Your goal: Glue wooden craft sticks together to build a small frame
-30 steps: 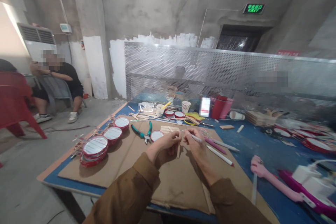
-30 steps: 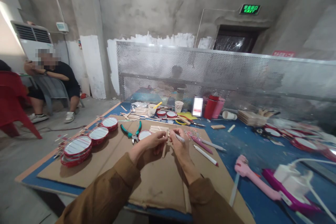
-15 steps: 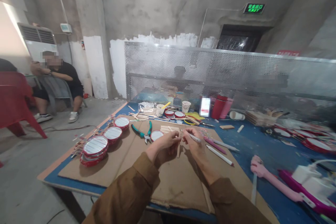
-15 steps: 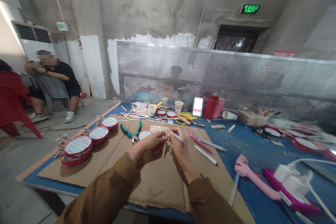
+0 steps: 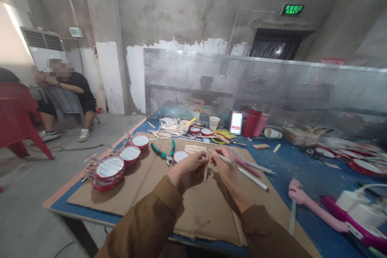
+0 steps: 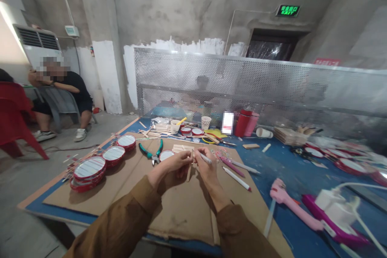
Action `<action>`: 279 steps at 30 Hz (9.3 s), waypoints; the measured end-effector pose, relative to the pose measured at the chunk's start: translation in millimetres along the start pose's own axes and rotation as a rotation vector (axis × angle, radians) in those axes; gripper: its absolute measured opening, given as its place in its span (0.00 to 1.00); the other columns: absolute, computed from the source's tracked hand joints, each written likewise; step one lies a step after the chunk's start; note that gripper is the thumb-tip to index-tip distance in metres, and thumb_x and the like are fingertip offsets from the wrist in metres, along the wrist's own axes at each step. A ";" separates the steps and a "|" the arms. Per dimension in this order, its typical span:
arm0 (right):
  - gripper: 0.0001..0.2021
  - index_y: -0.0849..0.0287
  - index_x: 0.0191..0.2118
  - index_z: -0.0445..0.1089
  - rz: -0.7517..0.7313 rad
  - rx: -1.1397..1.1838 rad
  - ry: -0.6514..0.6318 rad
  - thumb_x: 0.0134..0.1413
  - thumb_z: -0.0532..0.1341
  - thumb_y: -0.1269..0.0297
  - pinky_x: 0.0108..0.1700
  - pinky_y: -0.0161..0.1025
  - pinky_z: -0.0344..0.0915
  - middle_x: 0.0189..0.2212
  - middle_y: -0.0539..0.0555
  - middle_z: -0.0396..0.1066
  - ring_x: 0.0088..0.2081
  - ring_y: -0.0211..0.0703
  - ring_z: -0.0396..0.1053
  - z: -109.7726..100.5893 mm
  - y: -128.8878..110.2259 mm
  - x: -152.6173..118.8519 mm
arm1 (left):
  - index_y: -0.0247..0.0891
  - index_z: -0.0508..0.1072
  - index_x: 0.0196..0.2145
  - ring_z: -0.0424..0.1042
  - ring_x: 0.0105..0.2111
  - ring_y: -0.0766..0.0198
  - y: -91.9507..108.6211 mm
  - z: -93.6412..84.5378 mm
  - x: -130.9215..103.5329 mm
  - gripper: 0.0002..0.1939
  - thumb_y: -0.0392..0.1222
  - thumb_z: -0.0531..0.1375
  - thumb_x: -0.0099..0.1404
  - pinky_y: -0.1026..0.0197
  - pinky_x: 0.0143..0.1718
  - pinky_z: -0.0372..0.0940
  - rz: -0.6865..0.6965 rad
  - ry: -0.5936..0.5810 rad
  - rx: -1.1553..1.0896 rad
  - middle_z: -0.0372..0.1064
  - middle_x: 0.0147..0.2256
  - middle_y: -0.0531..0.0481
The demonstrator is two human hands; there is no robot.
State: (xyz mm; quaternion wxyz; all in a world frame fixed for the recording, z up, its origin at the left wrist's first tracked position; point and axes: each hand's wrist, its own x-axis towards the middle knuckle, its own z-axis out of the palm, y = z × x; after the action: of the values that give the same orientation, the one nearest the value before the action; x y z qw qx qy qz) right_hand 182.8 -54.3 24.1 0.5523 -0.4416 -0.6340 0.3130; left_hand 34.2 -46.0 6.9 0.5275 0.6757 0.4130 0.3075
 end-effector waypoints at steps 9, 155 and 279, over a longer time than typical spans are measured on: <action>0.16 0.58 0.30 0.67 0.018 0.020 0.007 0.51 0.59 0.49 0.23 0.34 0.60 0.19 0.49 0.68 0.20 0.38 0.64 0.2 -2.3 -0.6 | 0.41 0.58 0.34 0.59 0.11 0.71 3.0 0.0 -1.5 0.13 0.52 0.50 0.67 0.70 0.14 0.54 -0.003 -0.008 0.005 0.59 0.15 0.59; 0.12 0.57 0.30 0.66 0.035 0.028 -0.019 0.52 0.59 0.53 0.23 0.33 0.60 0.19 0.48 0.67 0.21 0.37 0.64 -2.1 2.6 1.0 | 0.39 0.59 0.37 0.59 0.11 0.71 0.2 -1.3 0.9 0.16 0.56 0.51 0.66 0.70 0.15 0.53 -0.012 0.003 0.053 0.59 0.17 0.59; 0.15 0.57 0.29 0.66 0.020 -0.019 -0.014 0.50 0.58 0.49 0.23 0.34 0.60 0.19 0.48 0.67 0.20 0.38 0.64 -3.6 1.3 0.2 | 0.40 0.57 0.32 0.59 0.10 0.71 9.7 -0.5 -4.8 0.10 0.48 0.50 0.68 0.69 0.14 0.55 0.003 -0.009 0.030 0.59 0.15 0.60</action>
State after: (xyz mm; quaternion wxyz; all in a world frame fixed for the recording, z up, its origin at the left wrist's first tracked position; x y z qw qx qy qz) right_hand 186.6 -53.8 23.7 0.5405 -0.4510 -0.6362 0.3157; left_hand 33.8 -51.1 16.5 0.5186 0.6855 0.4142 0.2992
